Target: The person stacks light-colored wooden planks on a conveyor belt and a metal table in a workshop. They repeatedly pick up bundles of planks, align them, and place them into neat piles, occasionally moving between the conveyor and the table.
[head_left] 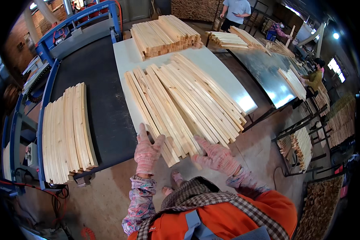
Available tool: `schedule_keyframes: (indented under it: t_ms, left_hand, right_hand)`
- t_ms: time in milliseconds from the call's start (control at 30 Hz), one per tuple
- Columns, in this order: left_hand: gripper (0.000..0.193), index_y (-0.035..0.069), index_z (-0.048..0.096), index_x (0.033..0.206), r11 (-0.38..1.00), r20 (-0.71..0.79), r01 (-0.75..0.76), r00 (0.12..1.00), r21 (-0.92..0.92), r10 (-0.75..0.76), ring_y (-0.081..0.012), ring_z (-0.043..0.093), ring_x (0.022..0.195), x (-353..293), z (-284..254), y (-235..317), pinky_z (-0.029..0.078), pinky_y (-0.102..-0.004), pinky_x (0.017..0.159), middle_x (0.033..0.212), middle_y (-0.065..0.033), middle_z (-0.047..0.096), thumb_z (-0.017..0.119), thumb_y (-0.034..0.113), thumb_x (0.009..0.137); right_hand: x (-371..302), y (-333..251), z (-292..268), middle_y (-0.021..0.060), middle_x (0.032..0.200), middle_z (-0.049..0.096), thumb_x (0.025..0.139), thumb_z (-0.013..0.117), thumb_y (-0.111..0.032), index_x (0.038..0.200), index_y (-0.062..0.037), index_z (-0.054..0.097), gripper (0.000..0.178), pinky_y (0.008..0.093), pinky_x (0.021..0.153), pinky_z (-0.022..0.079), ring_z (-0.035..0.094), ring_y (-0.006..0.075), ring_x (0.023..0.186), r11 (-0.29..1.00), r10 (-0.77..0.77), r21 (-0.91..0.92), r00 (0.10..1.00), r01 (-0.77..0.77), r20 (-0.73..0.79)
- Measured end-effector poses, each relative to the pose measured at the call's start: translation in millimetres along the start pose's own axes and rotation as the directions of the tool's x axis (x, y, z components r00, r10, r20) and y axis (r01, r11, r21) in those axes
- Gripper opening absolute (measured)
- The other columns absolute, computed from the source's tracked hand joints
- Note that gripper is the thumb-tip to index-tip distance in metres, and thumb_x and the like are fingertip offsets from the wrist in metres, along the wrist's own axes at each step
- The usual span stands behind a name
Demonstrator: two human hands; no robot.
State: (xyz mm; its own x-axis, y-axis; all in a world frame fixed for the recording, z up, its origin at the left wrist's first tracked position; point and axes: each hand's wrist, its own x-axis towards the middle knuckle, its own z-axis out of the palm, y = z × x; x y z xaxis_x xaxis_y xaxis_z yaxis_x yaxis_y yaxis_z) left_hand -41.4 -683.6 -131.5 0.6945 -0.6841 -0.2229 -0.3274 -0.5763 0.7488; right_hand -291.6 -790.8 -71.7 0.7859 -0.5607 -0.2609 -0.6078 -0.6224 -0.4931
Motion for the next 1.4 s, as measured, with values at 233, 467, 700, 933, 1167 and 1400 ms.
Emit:
schedule_keyframes:
  t_ms: [233,467,700,933,1167,1400]
  left_hand:
    - [0.091,0.008,0.038,0.156,0.998,-0.074,-0.051,0.996,0.042,0.054,-0.0365,0.062,0.122,-19.0,-5.0,-8.0,0.052,-0.0402,0.100,0.137,-0.0224,0.058,0.077,0.049,0.084]
    - [0.085,0.011,0.042,0.153,0.965,-0.352,0.104,0.936,0.239,-0.014,-0.0371,0.060,0.123,-5.8,-75.9,-28.7,0.051,-0.0470,0.099,0.139,-0.0195,0.058,0.068,0.058,0.087]
    - [0.083,0.010,0.042,0.153,0.697,-0.383,0.055,0.865,0.715,0.325,-0.0476,0.043,0.139,-36.8,-98.1,-31.7,0.039,-0.0545,0.113,0.152,-0.0228,0.046,0.067,0.055,0.088]
    - [0.088,0.011,0.033,0.159,0.890,0.171,-0.442,0.891,0.111,0.421,-0.0383,0.052,0.134,-25.8,-16.3,37.1,0.046,-0.0434,0.109,0.151,-0.0232,0.046,0.074,0.042,0.088]
    - [0.088,-0.001,0.016,0.162,0.818,0.428,-0.031,0.840,-0.574,0.332,-0.0252,0.058,0.125,21.4,82.4,58.6,0.049,-0.0335,0.102,0.148,-0.0226,0.050,0.068,0.030,0.099]
    - [0.096,-0.004,0.015,0.161,0.856,0.299,-0.080,0.917,-0.511,0.265,-0.0323,0.056,0.128,41.8,101.3,32.1,0.047,-0.0379,0.104,0.147,-0.0278,0.047,0.073,0.034,0.094]
  right_hand:
    - [137.8,-49.1,-13.2,0.0275,0.139,0.056,0.095,0.059,-0.059,0.157,-0.0178,0.039,0.077,0.0511,0.092,0.054,0.066,0.0449,0.110,0.954,-0.043,-0.295,0.998,0.052,0.038]
    - [219.2,-118.2,50.5,0.0261,0.129,0.058,0.088,0.069,-0.056,0.151,-0.0141,0.045,0.079,0.0504,0.097,0.052,0.062,0.0428,0.118,0.963,-0.268,-0.041,0.963,0.266,-0.041]
    - [290.8,-190.3,77.2,0.0225,0.136,0.058,0.092,0.062,-0.054,0.148,-0.0144,0.046,0.070,0.0485,0.104,0.049,0.058,0.0415,0.127,0.861,-0.489,-0.059,0.855,0.504,0.175]
    - [95.1,-18.3,-73.2,0.0223,0.146,0.054,0.089,0.072,-0.048,0.158,-0.0141,0.036,0.085,0.0451,0.106,0.049,0.057,0.0349,0.132,0.986,0.052,-0.140,0.971,-0.086,-0.232]
    - [13.8,38.5,-32.2,0.0267,0.162,0.029,0.085,0.079,-0.047,0.161,-0.0174,0.032,0.094,0.0430,0.105,0.049,0.044,0.0410,0.142,0.798,0.517,-0.233,0.830,-0.555,-0.206]
    - [1.2,43.7,-29.7,0.0225,0.152,0.045,0.090,0.069,-0.056,0.158,-0.0202,0.037,0.083,0.0445,0.090,0.057,0.065,0.0367,0.116,0.990,-0.017,-0.143,0.979,-0.013,-0.205]
